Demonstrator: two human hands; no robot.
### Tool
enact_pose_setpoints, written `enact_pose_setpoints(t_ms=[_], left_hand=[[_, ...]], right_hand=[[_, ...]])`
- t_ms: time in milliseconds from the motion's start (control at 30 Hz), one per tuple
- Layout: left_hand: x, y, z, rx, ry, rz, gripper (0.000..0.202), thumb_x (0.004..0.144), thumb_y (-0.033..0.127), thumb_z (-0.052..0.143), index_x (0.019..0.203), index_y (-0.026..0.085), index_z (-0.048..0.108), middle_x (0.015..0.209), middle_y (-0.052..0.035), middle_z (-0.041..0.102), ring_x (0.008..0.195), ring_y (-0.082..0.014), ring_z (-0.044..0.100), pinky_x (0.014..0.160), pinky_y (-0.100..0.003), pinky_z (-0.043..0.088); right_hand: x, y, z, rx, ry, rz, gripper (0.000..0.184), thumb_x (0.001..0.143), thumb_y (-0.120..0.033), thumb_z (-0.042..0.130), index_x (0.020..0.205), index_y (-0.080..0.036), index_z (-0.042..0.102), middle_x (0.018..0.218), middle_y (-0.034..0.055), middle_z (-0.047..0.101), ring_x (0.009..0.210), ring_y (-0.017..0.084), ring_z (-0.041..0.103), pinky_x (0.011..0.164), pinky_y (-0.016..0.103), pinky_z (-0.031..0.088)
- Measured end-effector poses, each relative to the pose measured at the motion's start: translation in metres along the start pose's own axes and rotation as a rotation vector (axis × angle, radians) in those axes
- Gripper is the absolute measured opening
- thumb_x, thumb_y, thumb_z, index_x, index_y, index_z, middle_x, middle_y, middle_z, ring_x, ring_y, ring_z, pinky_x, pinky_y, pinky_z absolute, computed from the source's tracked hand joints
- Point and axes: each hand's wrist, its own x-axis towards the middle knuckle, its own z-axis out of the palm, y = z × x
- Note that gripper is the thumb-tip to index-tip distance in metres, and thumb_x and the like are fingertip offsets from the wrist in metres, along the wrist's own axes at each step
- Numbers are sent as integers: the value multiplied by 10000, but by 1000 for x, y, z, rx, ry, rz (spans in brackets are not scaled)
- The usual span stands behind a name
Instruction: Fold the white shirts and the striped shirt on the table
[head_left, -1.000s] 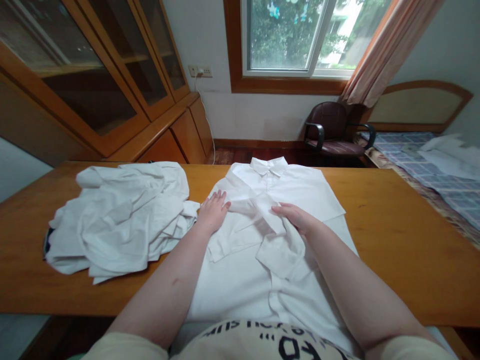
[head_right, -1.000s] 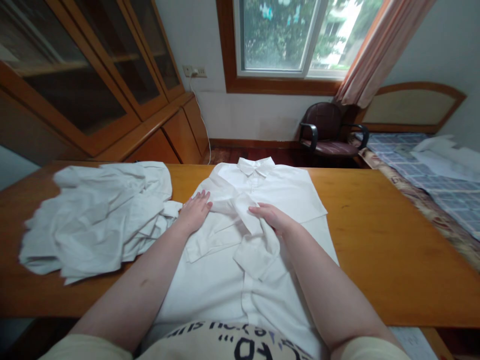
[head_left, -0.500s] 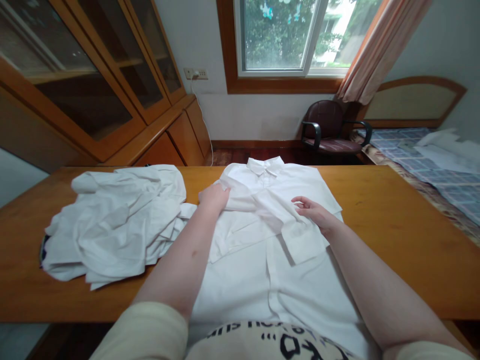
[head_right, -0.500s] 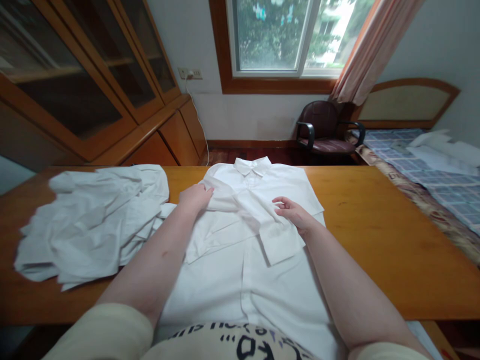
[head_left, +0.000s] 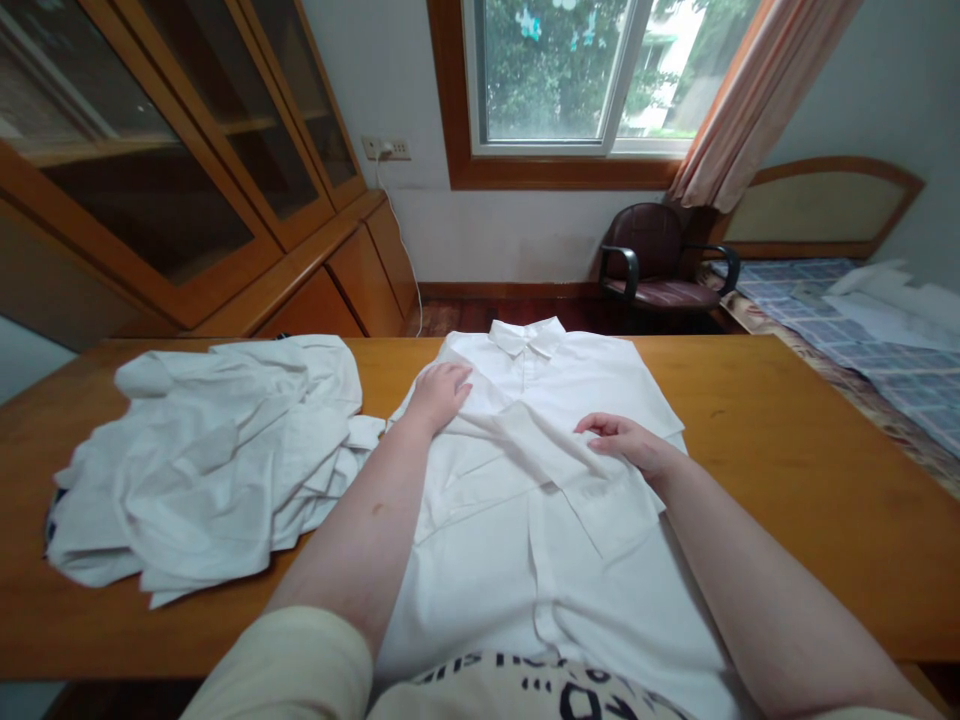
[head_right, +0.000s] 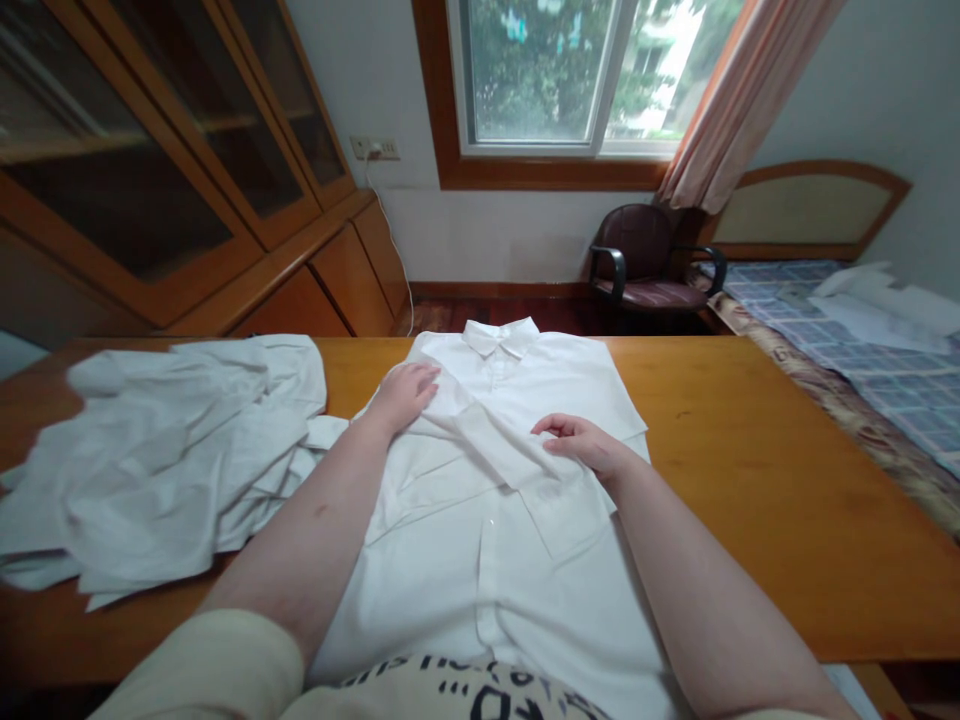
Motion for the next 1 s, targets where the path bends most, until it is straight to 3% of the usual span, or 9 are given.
enact_pose_setpoints(t_ms=[67,167,433,567,667,733,800,900,1000], left_hand=[[2,-3,7,85,-84,-78,532,898,429,420,1359,169,480,1443,-121,437,1321,-288,385,1101,-409,267],[3,-9,15,152,-181,-162,625,928,472,314,1443,120,351,1525,-151,288,1401,-282,259,1134,-421,200],[7,-15,10,190,-193,-440,705,902,552,238,1488,159,252,1563,-128,175,1426,-316,172,1118,-520,216],[24,-12,4,214,-226,-512,665,882,558,296,1421,181,400,1515,-138,316,1376,-381,277,1074,-602,235],[39,-9,8,244,-155,-357,638,895,505,322,1375,104,448,1496,-173,340,1392,-335,259,1115,-505,216],[45,-9,13,227,-151,-238,638,907,487,318,1417,110,383,1529,-148,280,1417,-291,209,1135,-461,188],[47,-12,19,198,-155,-212,619,915,484,313,1433,147,359,1536,-123,276,1418,-276,212,1136,-457,186],[49,-21,20,169,-37,-291,564,906,450,373,1388,163,428,1496,-142,352,1372,-296,308,1098,-444,271],[54,-35,11,83,112,-539,503,883,411,430,1313,163,508,1354,-178,513,1236,-331,472,984,-458,400]], right_hand=[[-3,0,-1,20,-29,-9,443,608,-261,778,1016,-212,612,788,-4,663,599,140,608,535,244,462],[-4,1,-3,2,3,-60,478,595,-217,782,1044,-214,618,777,-16,656,571,112,587,520,217,447],[4,5,-1,-89,60,-68,442,671,-326,761,1067,-200,613,791,6,669,611,144,616,530,237,460],[6,5,0,-95,66,-77,428,677,-350,763,1049,-191,623,796,8,672,630,144,622,544,238,471],[7,7,-3,-81,51,-80,424,680,-349,765,1051,-196,628,813,10,678,642,147,629,562,249,490],[9,9,-5,-72,42,-79,422,682,-355,763,1053,-201,630,831,15,685,644,152,635,567,257,498],[11,12,-7,-72,43,-88,418,680,-358,764,1046,-203,635,840,18,690,645,152,637,569,257,498],[14,14,-9,-86,48,-103,407,685,-356,761,1043,-206,639,841,14,691,655,150,637,576,252,492],[15,15,-9,-99,52,-109,401,695,-362,754,1048,-209,637,821,7,687,647,147,629,568,247,480]])
